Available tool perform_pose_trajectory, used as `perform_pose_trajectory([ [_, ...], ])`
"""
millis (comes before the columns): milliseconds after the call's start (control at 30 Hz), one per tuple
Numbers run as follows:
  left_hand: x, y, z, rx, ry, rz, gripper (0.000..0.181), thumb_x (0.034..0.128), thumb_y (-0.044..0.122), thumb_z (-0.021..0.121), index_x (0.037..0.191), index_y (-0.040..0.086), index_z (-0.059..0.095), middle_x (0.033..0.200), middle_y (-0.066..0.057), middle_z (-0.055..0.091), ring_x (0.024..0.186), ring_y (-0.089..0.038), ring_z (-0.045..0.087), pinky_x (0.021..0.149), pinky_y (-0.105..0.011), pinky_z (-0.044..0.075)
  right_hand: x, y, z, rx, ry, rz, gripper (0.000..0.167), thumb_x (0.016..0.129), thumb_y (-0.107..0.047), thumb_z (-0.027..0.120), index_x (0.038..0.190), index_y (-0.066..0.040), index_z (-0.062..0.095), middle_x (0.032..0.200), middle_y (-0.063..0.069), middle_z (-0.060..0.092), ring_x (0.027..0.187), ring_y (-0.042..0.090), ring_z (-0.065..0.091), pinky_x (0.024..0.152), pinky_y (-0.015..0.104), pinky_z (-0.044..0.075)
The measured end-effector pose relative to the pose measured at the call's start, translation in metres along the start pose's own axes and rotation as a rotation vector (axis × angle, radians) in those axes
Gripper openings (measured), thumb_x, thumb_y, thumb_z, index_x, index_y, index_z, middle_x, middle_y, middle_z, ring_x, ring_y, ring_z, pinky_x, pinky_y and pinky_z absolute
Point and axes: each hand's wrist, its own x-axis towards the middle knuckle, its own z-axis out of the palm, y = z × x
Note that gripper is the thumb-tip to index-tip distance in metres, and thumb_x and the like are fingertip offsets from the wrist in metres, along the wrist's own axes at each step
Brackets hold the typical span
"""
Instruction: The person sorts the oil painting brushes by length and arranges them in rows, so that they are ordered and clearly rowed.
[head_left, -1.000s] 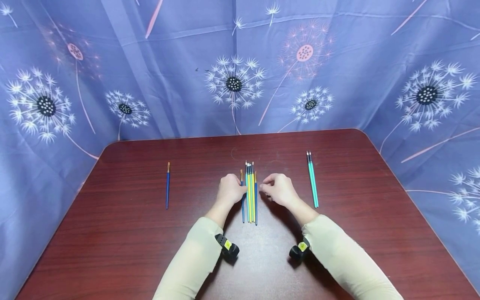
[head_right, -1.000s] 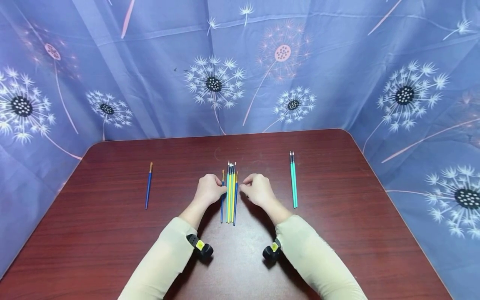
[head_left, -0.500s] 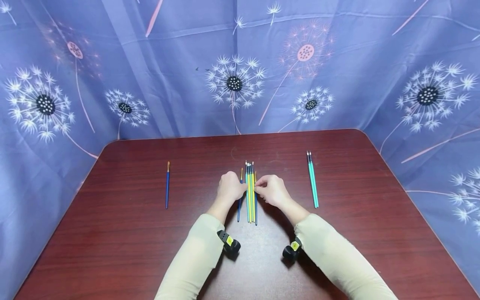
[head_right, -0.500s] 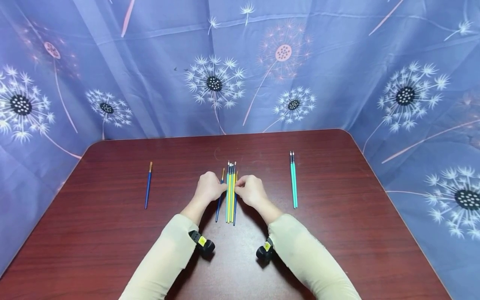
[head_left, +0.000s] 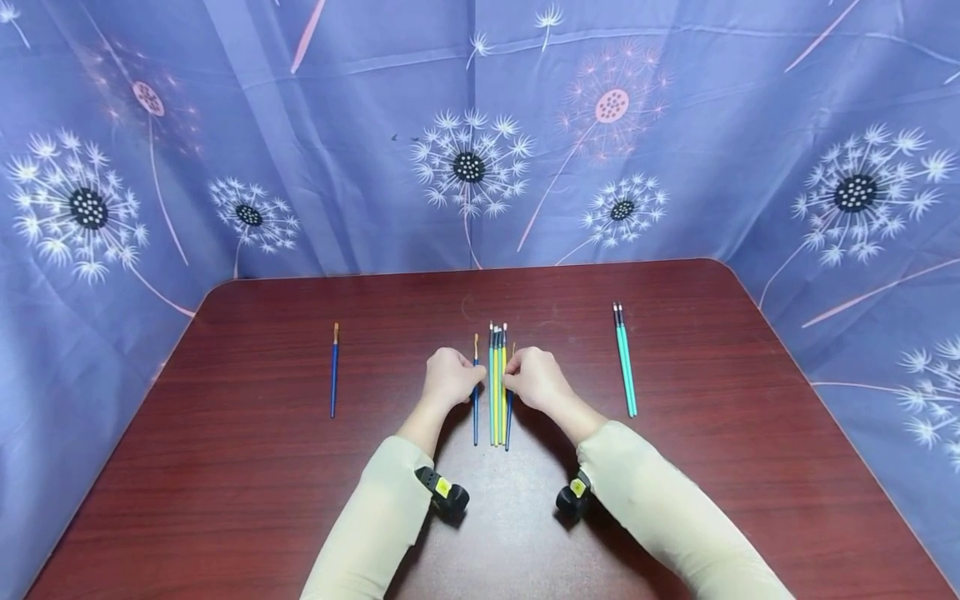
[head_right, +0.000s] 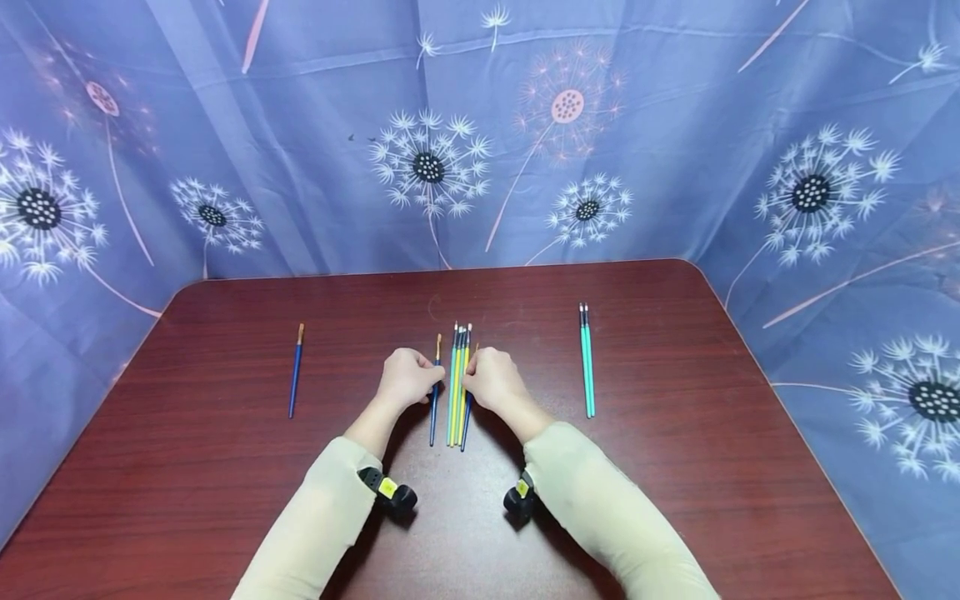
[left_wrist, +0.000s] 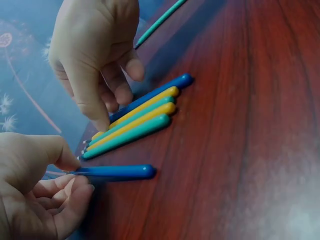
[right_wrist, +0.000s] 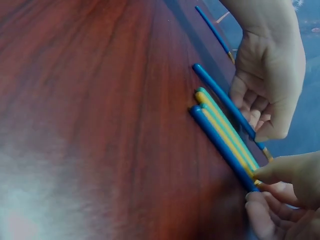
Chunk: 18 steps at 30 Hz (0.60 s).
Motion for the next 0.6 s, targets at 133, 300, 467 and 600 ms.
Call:
perform_pose_trajectory([
  [133,-0.001,-0.006,-0.006,-0.084,-0.022,-0.042,0.015,0.0797,0.017,0.065,0.073,0.003,0.066,0.056,-0.005,0.062,0.04,-0.011,0.058,0.044,-0.025,0.051,0.003,-0.004,-0.002,-0.048,-0.035,0.028,0.005,0.074,-0.014,0.065,0.069,-0.012,0.066,0.064,-0.003,0.062,0.06,0.014,0.055,0.062,0.028,0.048],
  [300,-0.001,-0.016,-0.013,-0.173,-0.017,-0.089,0.015,0.0803,0.015,0.064,0.081,0.0,0.068,0.061,-0.009,0.065,0.043,-0.012,0.059,0.046,-0.027,0.053,0.007,-0.01,-0.002,-0.064,-0.091,0.086,0.011,0.077,-0.017,0.065,0.067,-0.013,0.062,0.052,-0.003,0.057,0.048,0.013,0.056,0.054,0.025,0.045],
  [467,-0.002,-0.026,-0.022,-0.249,-0.004,-0.119,0.014,0.0799,0.012,0.061,0.083,-0.001,0.066,0.062,-0.007,0.063,0.046,-0.011,0.058,0.047,-0.027,0.054,0.011,-0.013,0.0,-0.117,-0.133,0.111,0.03,0.082,-0.023,0.064,0.055,-0.014,0.055,0.043,-0.002,0.051,0.042,0.014,0.055,0.047,0.026,0.042],
  [600,-0.003,-0.032,-0.027,-0.282,0.003,-0.13,0.015,0.0803,0.012,0.061,0.084,-0.002,0.065,0.062,-0.006,0.061,0.048,-0.011,0.057,0.047,-0.026,0.053,0.015,-0.015,0.0,-0.159,-0.155,0.093,0.035,0.082,-0.021,0.06,0.05,-0.012,0.048,0.04,0.001,0.05,0.037,0.015,0.055,0.045,0.027,0.044],
])
